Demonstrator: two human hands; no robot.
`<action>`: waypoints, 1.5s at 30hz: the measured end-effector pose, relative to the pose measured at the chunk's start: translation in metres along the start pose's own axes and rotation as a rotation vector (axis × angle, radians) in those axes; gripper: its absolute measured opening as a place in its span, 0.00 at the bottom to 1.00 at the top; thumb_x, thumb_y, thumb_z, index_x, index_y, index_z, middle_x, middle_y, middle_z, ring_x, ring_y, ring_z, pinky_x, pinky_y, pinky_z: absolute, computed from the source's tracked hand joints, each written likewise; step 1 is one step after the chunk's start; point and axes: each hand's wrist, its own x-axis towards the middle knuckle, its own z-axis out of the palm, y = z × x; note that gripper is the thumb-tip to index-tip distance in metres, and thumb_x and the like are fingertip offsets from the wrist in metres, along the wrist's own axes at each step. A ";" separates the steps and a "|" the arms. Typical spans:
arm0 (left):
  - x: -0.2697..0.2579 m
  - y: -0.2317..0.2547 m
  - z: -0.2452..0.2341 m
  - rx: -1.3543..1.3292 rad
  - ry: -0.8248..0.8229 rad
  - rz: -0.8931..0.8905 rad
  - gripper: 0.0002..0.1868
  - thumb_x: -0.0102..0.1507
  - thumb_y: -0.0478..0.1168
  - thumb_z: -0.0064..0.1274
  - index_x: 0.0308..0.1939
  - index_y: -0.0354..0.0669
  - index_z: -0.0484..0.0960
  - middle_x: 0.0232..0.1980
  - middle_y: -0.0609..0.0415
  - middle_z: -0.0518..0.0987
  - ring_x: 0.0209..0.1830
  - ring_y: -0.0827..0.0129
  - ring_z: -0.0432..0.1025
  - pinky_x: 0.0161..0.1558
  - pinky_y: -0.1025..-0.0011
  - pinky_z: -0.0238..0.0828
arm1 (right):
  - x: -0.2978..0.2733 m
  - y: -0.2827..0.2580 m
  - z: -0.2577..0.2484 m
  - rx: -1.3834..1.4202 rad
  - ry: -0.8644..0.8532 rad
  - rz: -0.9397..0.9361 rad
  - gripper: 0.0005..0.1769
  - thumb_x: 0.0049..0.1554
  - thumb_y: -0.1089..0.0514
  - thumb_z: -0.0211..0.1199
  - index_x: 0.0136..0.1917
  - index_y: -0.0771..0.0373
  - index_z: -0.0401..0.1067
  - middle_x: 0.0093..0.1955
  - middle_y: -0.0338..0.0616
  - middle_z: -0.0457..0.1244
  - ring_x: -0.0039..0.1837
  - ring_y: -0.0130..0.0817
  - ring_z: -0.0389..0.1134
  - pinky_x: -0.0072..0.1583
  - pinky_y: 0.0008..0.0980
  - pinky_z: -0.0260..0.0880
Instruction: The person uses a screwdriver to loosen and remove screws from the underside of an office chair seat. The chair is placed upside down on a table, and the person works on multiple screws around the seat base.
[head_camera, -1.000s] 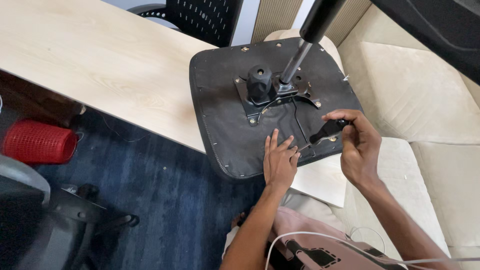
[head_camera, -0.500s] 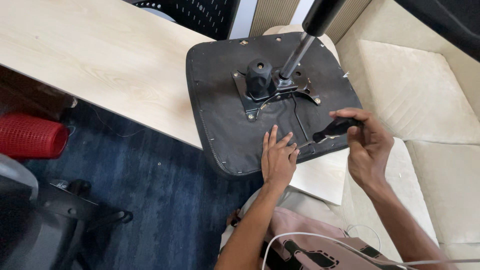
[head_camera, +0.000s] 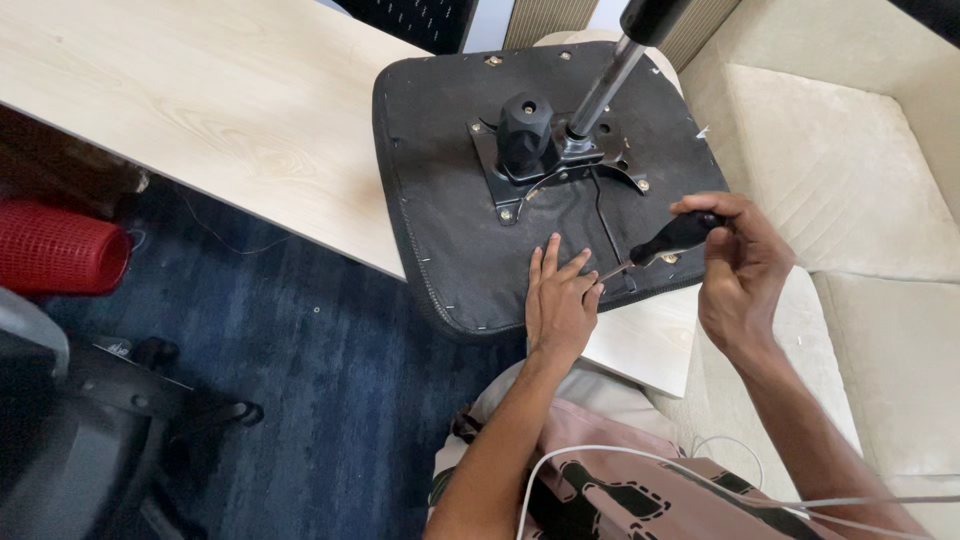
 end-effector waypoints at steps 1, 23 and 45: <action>0.000 -0.001 0.000 -0.004 0.002 0.002 0.12 0.64 0.42 0.56 0.44 0.41 0.90 0.65 0.50 0.79 0.80 0.52 0.54 0.80 0.52 0.38 | 0.001 0.001 0.001 0.019 0.003 0.000 0.14 0.66 0.72 0.48 0.61 0.69 0.71 0.60 0.46 0.66 0.61 0.28 0.69 0.63 0.22 0.71; -0.003 -0.003 -0.001 -0.014 0.024 0.038 0.12 0.63 0.42 0.57 0.44 0.41 0.90 0.65 0.51 0.79 0.80 0.52 0.55 0.80 0.52 0.39 | -0.007 0.004 0.005 0.171 0.090 -0.014 0.09 0.68 0.64 0.63 0.61 0.69 0.75 0.63 0.45 0.65 0.47 0.18 0.60 0.50 0.17 0.61; -0.003 -0.004 0.005 0.024 0.041 0.025 0.11 0.63 0.43 0.57 0.43 0.43 0.90 0.64 0.52 0.80 0.79 0.54 0.55 0.80 0.54 0.37 | -0.005 -0.010 -0.003 -0.084 0.047 -0.098 0.14 0.65 0.66 0.63 0.63 0.73 0.72 0.55 0.44 0.57 0.53 0.26 0.59 0.49 0.23 0.62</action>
